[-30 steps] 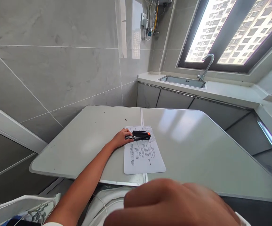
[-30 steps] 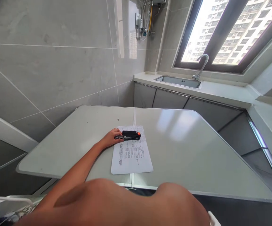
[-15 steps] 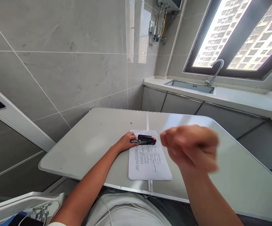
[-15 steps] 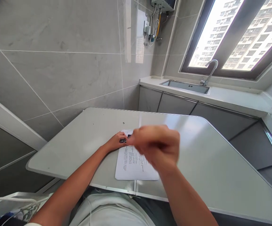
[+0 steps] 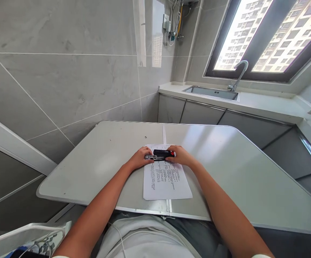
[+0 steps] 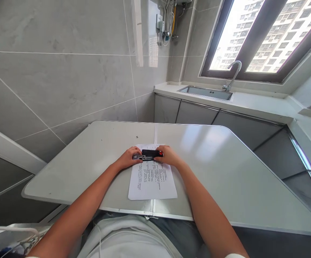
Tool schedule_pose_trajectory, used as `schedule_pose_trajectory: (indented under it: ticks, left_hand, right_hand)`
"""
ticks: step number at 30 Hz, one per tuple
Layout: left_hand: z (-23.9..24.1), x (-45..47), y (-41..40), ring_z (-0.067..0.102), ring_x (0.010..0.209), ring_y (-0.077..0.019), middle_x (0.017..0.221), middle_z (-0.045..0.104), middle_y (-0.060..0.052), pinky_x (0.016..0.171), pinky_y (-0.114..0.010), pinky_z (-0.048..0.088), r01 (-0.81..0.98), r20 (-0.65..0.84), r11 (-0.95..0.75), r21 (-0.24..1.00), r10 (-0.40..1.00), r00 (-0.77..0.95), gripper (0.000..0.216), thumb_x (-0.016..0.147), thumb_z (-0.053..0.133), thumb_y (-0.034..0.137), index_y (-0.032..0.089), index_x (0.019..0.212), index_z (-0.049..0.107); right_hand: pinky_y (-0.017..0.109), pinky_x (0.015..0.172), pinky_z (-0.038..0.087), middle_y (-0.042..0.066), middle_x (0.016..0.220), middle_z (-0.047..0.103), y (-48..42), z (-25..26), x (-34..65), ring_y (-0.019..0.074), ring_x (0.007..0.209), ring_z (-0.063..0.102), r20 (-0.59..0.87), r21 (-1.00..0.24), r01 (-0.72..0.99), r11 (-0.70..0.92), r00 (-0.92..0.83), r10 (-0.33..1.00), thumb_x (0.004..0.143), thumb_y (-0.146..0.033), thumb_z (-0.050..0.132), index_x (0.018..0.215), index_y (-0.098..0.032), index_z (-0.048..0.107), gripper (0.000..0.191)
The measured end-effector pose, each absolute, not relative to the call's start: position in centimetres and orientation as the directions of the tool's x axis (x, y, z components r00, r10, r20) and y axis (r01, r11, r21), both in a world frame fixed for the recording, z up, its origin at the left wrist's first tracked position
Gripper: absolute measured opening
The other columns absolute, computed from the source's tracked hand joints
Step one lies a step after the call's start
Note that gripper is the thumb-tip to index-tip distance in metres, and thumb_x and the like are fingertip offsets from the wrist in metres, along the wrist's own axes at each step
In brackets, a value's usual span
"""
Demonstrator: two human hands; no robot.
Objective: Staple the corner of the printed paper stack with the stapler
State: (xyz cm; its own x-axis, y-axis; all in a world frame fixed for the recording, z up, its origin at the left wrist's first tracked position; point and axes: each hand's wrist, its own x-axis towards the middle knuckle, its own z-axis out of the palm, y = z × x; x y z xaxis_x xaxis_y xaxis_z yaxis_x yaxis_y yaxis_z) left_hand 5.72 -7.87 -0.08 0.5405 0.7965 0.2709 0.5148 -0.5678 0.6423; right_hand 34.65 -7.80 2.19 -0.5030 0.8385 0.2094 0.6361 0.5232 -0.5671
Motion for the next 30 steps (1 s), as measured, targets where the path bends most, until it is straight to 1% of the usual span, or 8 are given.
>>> schedule_pose_trajectory:
  ticks: [6, 10, 14, 16, 18, 22, 25, 30]
  left_hand:
    - [0.0, 5.6, -7.7, 0.062, 0.102, -0.0245, 0.108, 0.067, -0.006, 0.092, -0.038, 0.051, 0.526, 0.238, -0.538, 0.659, 0.812, 0.533, 0.024, 0.079, 0.080, 0.037, 0.021, 0.094, 0.070]
    - [0.3, 5.6, -8.1, 0.062, 0.102, -0.0259, 0.109, 0.067, -0.006, 0.092, -0.040, 0.050, 0.543, 0.214, -0.484, 0.686, 0.848, 0.485, 0.039, 0.077, 0.082, 0.037, 0.021, 0.109, 0.067]
    - [0.6, 5.9, -8.4, 0.058, 0.118, -0.0296, 0.123, 0.064, -0.009, 0.103, -0.042, 0.045, 0.470, 0.257, -0.428, 0.772, 0.886, 0.385, 0.063, 0.066, 0.090, 0.043, 0.022, 0.120, 0.065]
    - [0.6, 6.1, -8.2, 0.057, 0.122, -0.0295, 0.127, 0.063, -0.010, 0.107, -0.041, 0.042, 0.329, 0.278, -0.342, 0.880, 0.933, 0.227, 0.056, 0.074, 0.084, 0.050, 0.021, 0.118, 0.065]
    - [0.5, 6.3, -8.0, 0.059, 0.121, -0.0280, 0.128, 0.064, -0.013, 0.107, -0.041, 0.044, 0.038, 0.168, -0.173, 0.984, 0.980, 0.105, 0.044, 0.089, 0.069, 0.055, 0.018, 0.113, 0.066]
    - [0.1, 6.6, -7.4, 0.068, 0.109, -0.0251, 0.121, 0.068, -0.017, 0.099, -0.038, 0.051, -0.467, -0.141, 0.254, 0.847, 0.954, 0.263, 0.041, 0.101, 0.054, 0.051, 0.013, 0.107, 0.066]
    - [-0.1, 6.7, -7.4, 0.070, 0.099, -0.0226, 0.112, 0.072, -0.018, 0.092, -0.034, 0.054, -0.523, -0.154, 0.350, 0.777, 0.912, 0.381, 0.031, 0.102, 0.055, 0.036, 0.008, 0.107, 0.068]
    - [-0.6, 6.5, -7.4, 0.070, 0.106, -0.0215, 0.116, 0.073, -0.018, 0.095, -0.030, 0.053, -0.519, -0.050, 0.297, 0.802, 0.898, 0.437, 0.025, 0.101, 0.057, 0.020, 0.005, 0.116, 0.070]
  right_hand:
    - [0.036, 0.087, 0.047, 0.005, 0.105, 0.074, -7.9, 1.2, 33.6, 0.0258, 0.098, 0.065, 0.270, -0.633, 0.547, 0.548, -0.508, 0.818, 0.080, -0.036, 0.079, 0.115, -0.026, 0.073, 0.037]
    - [0.035, 0.082, 0.048, 0.002, 0.093, 0.074, -8.0, 0.4, 32.8, 0.0225, 0.087, 0.066, 0.296, -0.646, 0.536, 0.543, -0.479, 0.826, 0.084, -0.026, 0.073, 0.107, -0.025, 0.074, 0.023]
    - [0.036, 0.079, 0.050, 0.003, 0.090, 0.073, -7.9, 0.3, 33.2, 0.0221, 0.082, 0.066, 0.445, -0.594, 0.563, 0.574, -0.364, 0.818, 0.083, -0.024, 0.075, 0.109, -0.026, 0.074, 0.026]
    - [0.039, 0.083, 0.050, 0.005, 0.096, 0.076, -8.0, 0.4, 33.4, 0.0235, 0.087, 0.065, 0.575, -0.510, 0.560, 0.653, -0.342, 0.743, 0.086, -0.022, 0.073, 0.115, -0.027, 0.073, 0.029]
    - [0.042, 0.088, 0.048, 0.005, 0.105, 0.077, -8.2, 0.6, 33.2, 0.0246, 0.094, 0.063, 0.695, -0.376, 0.570, 0.731, -0.348, 0.629, 0.090, -0.019, 0.069, 0.120, -0.028, 0.071, 0.031]
    - [0.043, 0.091, 0.045, 0.003, 0.119, 0.076, -8.9, 0.8, 32.0, 0.0225, 0.100, 0.063, 0.772, -0.079, 0.593, 0.801, -0.472, 0.426, 0.097, -0.010, 0.058, 0.127, -0.030, 0.068, 0.037]
    - [0.041, 0.095, 0.042, 0.000, 0.122, 0.075, -9.2, 0.9, 31.1, 0.0198, 0.105, 0.064, 0.761, 0.077, 0.581, 0.810, -0.560, 0.329, 0.098, -0.006, 0.055, 0.126, -0.032, 0.068, 0.039]
    - [0.039, 0.097, 0.041, -0.004, 0.123, 0.074, -9.5, 0.8, 30.6, 0.0173, 0.106, 0.063, 0.701, 0.224, 0.552, 0.803, -0.664, 0.260, 0.101, -0.008, 0.056, 0.123, -0.034, 0.067, 0.036]
